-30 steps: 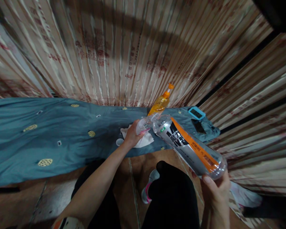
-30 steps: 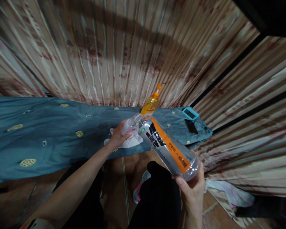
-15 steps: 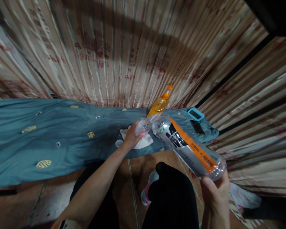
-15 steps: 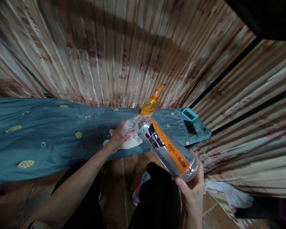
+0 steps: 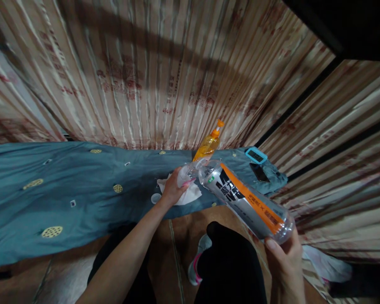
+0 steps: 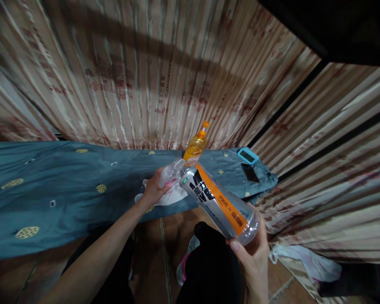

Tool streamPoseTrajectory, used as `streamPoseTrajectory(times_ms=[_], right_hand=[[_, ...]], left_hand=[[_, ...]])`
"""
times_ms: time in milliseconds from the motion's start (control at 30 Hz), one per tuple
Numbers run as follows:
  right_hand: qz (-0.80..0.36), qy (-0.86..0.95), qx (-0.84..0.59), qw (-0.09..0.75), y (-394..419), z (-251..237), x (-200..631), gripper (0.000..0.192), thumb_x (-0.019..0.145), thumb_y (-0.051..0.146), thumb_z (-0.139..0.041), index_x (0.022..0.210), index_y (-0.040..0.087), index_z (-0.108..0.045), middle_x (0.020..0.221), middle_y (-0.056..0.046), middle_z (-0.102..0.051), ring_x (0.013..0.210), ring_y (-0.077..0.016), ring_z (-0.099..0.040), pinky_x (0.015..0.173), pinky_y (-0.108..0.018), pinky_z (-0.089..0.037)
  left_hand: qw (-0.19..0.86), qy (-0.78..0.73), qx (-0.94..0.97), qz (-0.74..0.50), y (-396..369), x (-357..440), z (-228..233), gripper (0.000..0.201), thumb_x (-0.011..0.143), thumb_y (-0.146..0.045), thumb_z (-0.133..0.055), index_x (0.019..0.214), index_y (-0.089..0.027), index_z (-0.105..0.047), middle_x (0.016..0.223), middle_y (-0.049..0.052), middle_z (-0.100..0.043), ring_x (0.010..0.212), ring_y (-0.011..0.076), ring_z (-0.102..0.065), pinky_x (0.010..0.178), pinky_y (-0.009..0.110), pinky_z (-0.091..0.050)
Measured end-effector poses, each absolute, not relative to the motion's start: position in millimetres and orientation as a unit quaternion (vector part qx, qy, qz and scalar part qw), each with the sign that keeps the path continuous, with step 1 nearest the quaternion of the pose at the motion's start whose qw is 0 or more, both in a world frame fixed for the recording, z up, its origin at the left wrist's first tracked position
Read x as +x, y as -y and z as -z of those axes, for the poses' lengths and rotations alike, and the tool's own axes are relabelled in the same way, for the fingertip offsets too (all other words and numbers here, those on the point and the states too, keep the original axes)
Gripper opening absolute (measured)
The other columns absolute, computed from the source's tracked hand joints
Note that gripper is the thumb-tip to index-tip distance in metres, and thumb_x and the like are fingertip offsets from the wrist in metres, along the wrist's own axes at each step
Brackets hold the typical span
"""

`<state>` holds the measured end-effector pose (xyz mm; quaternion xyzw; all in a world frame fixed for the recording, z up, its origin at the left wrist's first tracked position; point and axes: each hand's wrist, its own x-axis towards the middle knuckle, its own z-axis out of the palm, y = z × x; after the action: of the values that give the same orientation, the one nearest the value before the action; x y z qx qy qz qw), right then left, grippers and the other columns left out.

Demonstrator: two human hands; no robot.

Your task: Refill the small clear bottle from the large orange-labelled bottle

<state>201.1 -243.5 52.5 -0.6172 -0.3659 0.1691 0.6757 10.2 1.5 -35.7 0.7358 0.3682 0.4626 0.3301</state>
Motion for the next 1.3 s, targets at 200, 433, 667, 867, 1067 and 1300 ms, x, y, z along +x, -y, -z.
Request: streamPoseTrajectory(times_ms=[200, 433, 667, 867, 1067, 1300], right_hand=[[-0.176, 0.373, -0.61, 0.677, 240.7, -55.9, 199.7, 0.087, 0.063, 0.04, -0.078, 0.14, 0.021, -0.042, 0.136, -0.013, -0.049, 0.121, -0.0323, -0.049, 0.1, -0.046, -0.039], [-0.172, 0.368, -0.608, 0.682, 240.8, -55.6, 196.0, 0.085, 0.063, 0.04, -0.077, 0.139, 0.023, -0.043, 0.135, -0.012, -0.05, 0.119, -0.031, -0.052, 0.097, -0.043, -0.041], [-0.175, 0.368, -0.615, 0.675, 241.7, -58.7, 195.1, 0.087, 0.064, 0.039, -0.077, 0.141, 0.021, -0.041, 0.135, -0.014, -0.05, 0.117, -0.0313, -0.052, 0.091, -0.041, -0.045], [-0.172, 0.367, -0.614, 0.677, 242.4, -55.0, 197.2, 0.087, 0.064, 0.041, -0.077, 0.141, 0.021, -0.041, 0.135, -0.013, -0.05, 0.12, -0.0316, -0.05, 0.097, -0.044, -0.041], [-0.172, 0.369, -0.611, 0.679, 242.8, -54.4, 199.7, 0.09, 0.063, 0.04, -0.078, 0.142, 0.021, -0.04, 0.132, -0.014, -0.052, 0.117, -0.0307, -0.052, 0.099, -0.047, -0.039], [-0.165, 0.374, -0.611, 0.678, 242.7, -56.6, 197.1, 0.084, 0.064, 0.039, -0.077, 0.139, 0.021, -0.042, 0.131, -0.012, -0.054, 0.114, -0.0273, -0.055, 0.098, -0.042, -0.042]], left_hand=[[0.338, -0.371, 0.73, -0.465, -0.5, 11.5, 31.8, 0.063, 0.069, -0.02, -0.071, 0.126, -0.019, -0.045, 0.122, 0.01, -0.063, 0.11, 0.0283, -0.061, 0.096, 0.045, -0.048], [0.332, -0.367, 0.735, -0.463, -1.7, 12.0, 31.3, 0.063, 0.068, -0.02, -0.071, 0.126, -0.019, -0.045, 0.121, 0.009, -0.063, 0.109, 0.0275, -0.061, 0.094, 0.044, -0.049], [0.316, -0.368, 0.738, -0.47, -1.4, 13.3, 31.1, 0.061, 0.069, -0.021, -0.07, 0.125, -0.018, -0.045, 0.12, 0.009, -0.063, 0.108, 0.0264, -0.062, 0.094, 0.042, -0.05], [0.31, -0.373, 0.739, -0.468, -2.2, 13.6, 33.0, 0.061, 0.069, -0.021, -0.069, 0.125, -0.019, -0.045, 0.119, 0.007, -0.064, 0.106, 0.026, -0.063, 0.092, 0.04, -0.051], [0.324, -0.362, 0.735, -0.473, -2.2, 13.3, 33.8, 0.063, 0.068, -0.022, -0.069, 0.126, -0.018, -0.046, 0.122, 0.009, -0.063, 0.109, 0.0277, -0.062, 0.095, 0.042, -0.049], [0.327, -0.373, 0.733, -0.466, -0.4, 12.6, 31.0, 0.061, 0.068, -0.021, -0.069, 0.125, -0.018, -0.046, 0.121, 0.009, -0.063, 0.109, 0.0275, -0.062, 0.094, 0.043, -0.049]])
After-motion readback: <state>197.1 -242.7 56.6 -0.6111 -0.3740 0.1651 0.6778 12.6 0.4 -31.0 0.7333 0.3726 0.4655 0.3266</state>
